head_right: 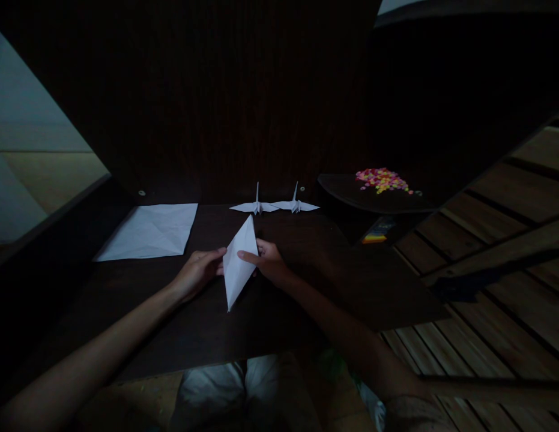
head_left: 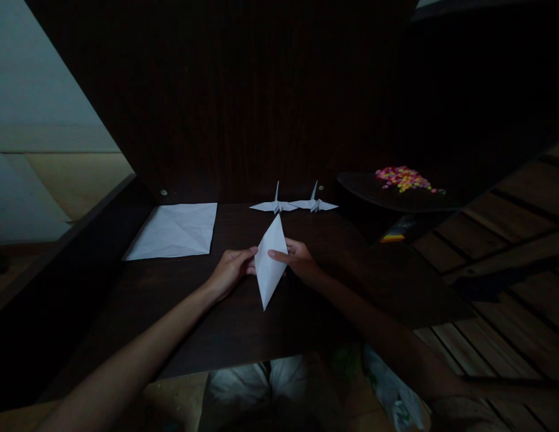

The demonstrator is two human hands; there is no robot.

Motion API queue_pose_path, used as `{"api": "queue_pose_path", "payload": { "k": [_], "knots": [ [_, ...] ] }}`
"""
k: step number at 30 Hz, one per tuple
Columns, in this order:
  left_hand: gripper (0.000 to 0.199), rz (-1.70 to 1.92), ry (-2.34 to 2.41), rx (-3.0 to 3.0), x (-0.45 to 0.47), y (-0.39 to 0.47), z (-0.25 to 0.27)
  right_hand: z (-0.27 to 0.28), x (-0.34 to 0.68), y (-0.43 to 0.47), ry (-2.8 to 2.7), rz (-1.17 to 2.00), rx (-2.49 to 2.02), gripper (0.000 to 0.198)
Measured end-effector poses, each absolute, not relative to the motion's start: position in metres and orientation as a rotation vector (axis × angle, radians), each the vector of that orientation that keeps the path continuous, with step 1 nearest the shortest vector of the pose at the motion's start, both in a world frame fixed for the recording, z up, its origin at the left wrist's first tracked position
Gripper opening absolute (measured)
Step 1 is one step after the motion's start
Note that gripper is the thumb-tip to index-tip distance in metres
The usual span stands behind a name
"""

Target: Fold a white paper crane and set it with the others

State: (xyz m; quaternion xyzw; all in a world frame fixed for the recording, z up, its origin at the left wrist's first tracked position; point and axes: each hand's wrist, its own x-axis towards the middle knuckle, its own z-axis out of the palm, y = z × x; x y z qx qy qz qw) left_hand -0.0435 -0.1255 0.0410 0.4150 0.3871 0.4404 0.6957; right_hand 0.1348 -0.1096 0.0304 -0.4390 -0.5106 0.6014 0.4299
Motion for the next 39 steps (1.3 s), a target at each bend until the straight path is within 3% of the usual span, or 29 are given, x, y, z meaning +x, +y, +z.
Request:
{"api": "queue_pose_path", "payload": {
  "k": [31, 39],
  "knots": [
    [0.031, 0.784, 0.857, 1.265, -0.038, -0.136, 0.038, 0.031, 0.125, -0.116, -1.217, 1.407, -1.199, 0.03],
    [0.055, 0.966, 0.875, 1.093, -0.04, -0.132, 0.031, 0.037, 0.129, -0.112, -1.16, 1.492, -1.062, 0.035]
  ]
}}
